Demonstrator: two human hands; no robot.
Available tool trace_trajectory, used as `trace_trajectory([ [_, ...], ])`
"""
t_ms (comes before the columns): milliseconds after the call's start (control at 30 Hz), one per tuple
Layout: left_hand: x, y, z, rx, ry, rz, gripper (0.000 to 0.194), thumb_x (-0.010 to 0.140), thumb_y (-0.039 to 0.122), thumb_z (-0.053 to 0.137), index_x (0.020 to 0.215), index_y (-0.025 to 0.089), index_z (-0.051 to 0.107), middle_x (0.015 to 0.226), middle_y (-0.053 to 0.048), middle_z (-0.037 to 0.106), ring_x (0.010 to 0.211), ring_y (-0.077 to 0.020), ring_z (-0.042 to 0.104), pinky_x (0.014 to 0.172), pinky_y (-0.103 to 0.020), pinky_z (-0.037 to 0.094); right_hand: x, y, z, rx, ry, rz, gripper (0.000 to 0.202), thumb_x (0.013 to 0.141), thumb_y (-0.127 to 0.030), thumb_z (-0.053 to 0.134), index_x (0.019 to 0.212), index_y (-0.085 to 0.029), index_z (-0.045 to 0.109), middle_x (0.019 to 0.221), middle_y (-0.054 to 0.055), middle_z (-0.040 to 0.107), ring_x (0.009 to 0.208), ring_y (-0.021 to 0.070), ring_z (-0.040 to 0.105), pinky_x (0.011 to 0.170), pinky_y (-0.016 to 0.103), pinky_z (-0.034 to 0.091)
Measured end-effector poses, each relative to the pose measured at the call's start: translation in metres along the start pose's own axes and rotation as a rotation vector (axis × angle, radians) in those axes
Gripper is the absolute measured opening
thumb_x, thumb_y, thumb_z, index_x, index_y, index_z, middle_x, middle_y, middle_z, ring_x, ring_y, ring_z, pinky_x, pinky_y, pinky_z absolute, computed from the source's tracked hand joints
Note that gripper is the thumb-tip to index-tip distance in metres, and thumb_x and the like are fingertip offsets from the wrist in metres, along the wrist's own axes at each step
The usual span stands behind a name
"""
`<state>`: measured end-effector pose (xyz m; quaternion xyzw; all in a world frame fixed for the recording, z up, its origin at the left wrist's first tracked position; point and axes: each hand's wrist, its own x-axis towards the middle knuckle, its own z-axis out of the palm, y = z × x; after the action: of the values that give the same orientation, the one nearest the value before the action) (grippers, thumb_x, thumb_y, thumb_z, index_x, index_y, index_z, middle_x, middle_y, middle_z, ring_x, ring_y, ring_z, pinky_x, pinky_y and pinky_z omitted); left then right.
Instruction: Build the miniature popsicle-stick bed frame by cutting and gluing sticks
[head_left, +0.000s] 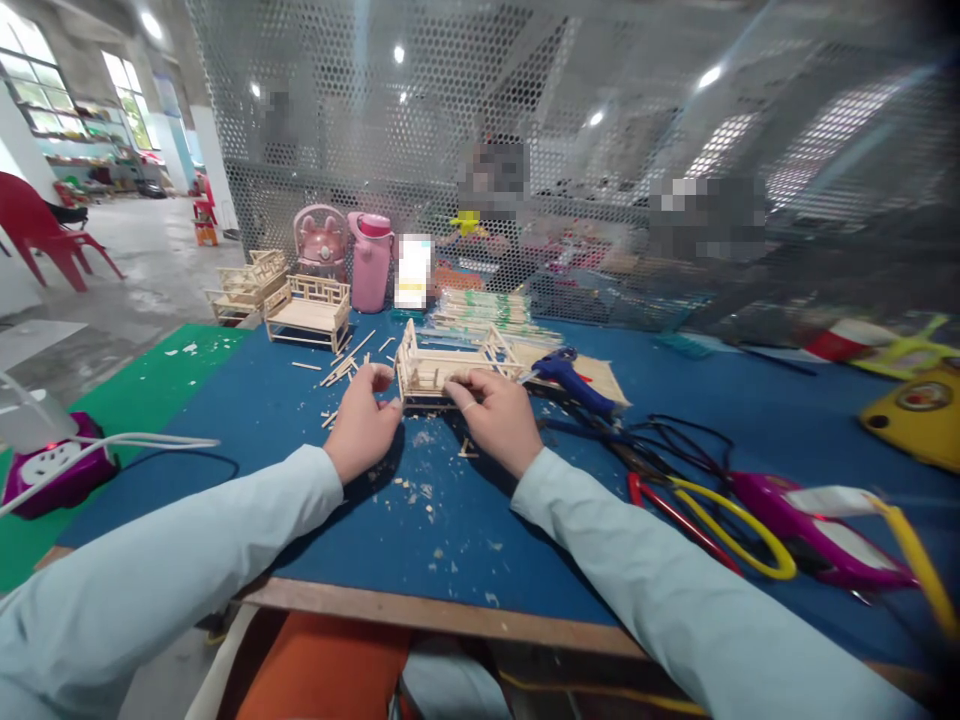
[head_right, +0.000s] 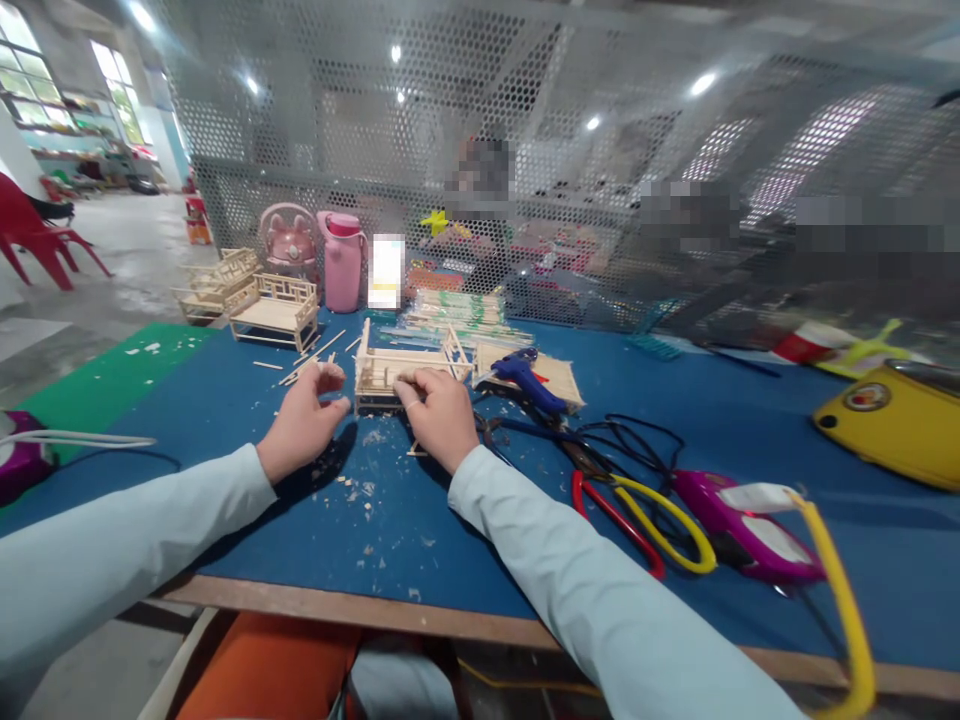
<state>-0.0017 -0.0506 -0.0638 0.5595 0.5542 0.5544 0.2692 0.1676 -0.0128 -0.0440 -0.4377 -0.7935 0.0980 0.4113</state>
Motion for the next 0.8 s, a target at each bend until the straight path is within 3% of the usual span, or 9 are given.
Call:
trace_trajectory([
  [200,0.005,-0.01,0.004,-0.092,-0.114,-0.021,0.024,0.068,0.001,0.052,0.086,0.017,0.047,0.084,-0.001,0.055,0.082,-0.013,0.056,0.083,-0.03,0.043,0.006,0.001,0.003,0.049,-0.032,0.075,0.02,0.08,-0.03,0.049,0.071,-0.019,0.064,0.08,0.005,0.069,0.076,0.0193,0.06,0.073,0.032,0.044],
  [567,0.007,-0.02,0.007,-0.125,-0.134,0.006,0.024,0.068,0.002,0.052,0.088,0.016,0.049,0.089,-0.003,0.06,0.085,-0.0143,0.059,0.086,-0.033,0.044,0.01,-0.001,0.003,0.044,-0.113,0.069,0.02,0.08,-0.029,0.051,0.072,-0.018,0.066,0.078,0.006,0.069,0.074,0.0189,0.06,0.072,0.032,0.043],
  [800,0.007,-0.02,0.007,-0.107,-0.141,0.028,0.024,0.068,0.002,0.052,0.087,0.015,0.049,0.088,-0.004,0.06,0.085,-0.0143,0.059,0.086,-0.033,0.044,0.008,0.003,0.007,0.066,-0.064,0.058,0.019,0.08,-0.03,0.053,0.072,-0.018,0.066,0.081,0.007,0.07,0.08,0.0201,0.061,0.076,0.033,0.044],
])
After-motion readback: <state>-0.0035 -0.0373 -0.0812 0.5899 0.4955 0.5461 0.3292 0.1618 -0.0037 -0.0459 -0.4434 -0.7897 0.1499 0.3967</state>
